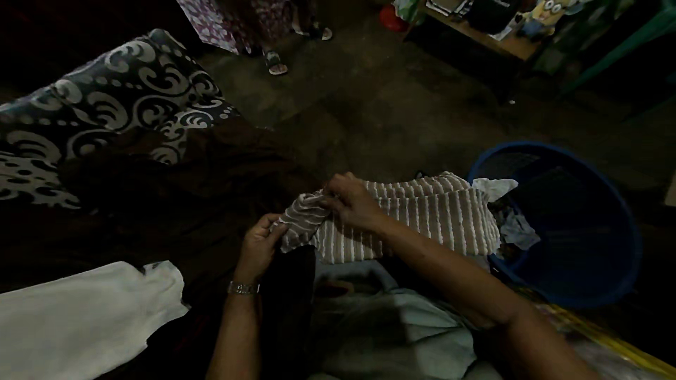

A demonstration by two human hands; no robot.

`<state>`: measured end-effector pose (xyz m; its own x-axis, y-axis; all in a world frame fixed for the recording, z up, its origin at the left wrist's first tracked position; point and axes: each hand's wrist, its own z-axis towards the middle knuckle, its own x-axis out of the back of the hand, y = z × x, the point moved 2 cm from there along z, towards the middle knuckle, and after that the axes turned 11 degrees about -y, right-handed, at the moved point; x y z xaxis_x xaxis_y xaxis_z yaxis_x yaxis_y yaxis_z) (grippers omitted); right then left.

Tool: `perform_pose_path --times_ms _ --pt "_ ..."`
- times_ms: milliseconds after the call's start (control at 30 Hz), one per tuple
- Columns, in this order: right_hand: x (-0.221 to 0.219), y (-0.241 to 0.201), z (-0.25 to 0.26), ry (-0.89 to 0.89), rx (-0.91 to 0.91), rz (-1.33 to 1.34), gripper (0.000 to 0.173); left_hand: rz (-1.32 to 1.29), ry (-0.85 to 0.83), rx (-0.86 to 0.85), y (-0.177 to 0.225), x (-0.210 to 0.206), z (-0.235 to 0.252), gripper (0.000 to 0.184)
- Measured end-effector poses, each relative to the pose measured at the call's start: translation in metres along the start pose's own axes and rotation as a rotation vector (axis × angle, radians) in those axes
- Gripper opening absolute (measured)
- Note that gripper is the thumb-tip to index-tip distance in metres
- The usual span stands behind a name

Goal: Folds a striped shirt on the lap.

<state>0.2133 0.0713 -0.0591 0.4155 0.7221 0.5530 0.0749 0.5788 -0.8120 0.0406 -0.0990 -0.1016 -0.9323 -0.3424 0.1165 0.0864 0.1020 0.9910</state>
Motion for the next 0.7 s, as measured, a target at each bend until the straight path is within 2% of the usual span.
perform_pose_path --times_ms 133,200,267,367,467,533,600,700 --pt "0.014 0.000 -0.004 -0.014 -0.161 0.317 0.014 -0.048 0.061 0.049 0.003 -0.008 0.002 0.012" --pt "0.012 0.003 -0.005 -0.082 -0.121 0.430 0.012 -0.071 0.065 0.028 0.000 -0.009 0.004 0.014" --pt "0.009 0.001 -0.008 -0.188 -0.041 0.335 0.013 -0.096 0.099 -0.003 -0.007 -0.006 0.006 0.016" --pt "-0.004 0.002 -0.016 -0.363 0.098 -0.012 0.022 -0.244 0.148 -0.011 -0.016 -0.006 0.005 0.021" --pt "-0.021 0.007 -0.023 -0.495 0.103 -0.129 0.026 -0.424 0.126 0.009 -0.024 -0.013 0.002 0.026" --pt "-0.029 0.010 -0.026 -0.449 0.085 -0.121 0.027 -0.490 0.116 0.001 -0.029 -0.019 0.001 0.026" --pt "-0.035 0.009 -0.027 -0.330 0.063 -0.119 0.026 -0.525 0.115 0.005 -0.030 -0.024 0.000 0.027" --pt "-0.040 0.004 -0.023 -0.200 -0.062 -0.110 0.029 -0.501 0.085 -0.014 -0.027 -0.029 -0.001 0.026"
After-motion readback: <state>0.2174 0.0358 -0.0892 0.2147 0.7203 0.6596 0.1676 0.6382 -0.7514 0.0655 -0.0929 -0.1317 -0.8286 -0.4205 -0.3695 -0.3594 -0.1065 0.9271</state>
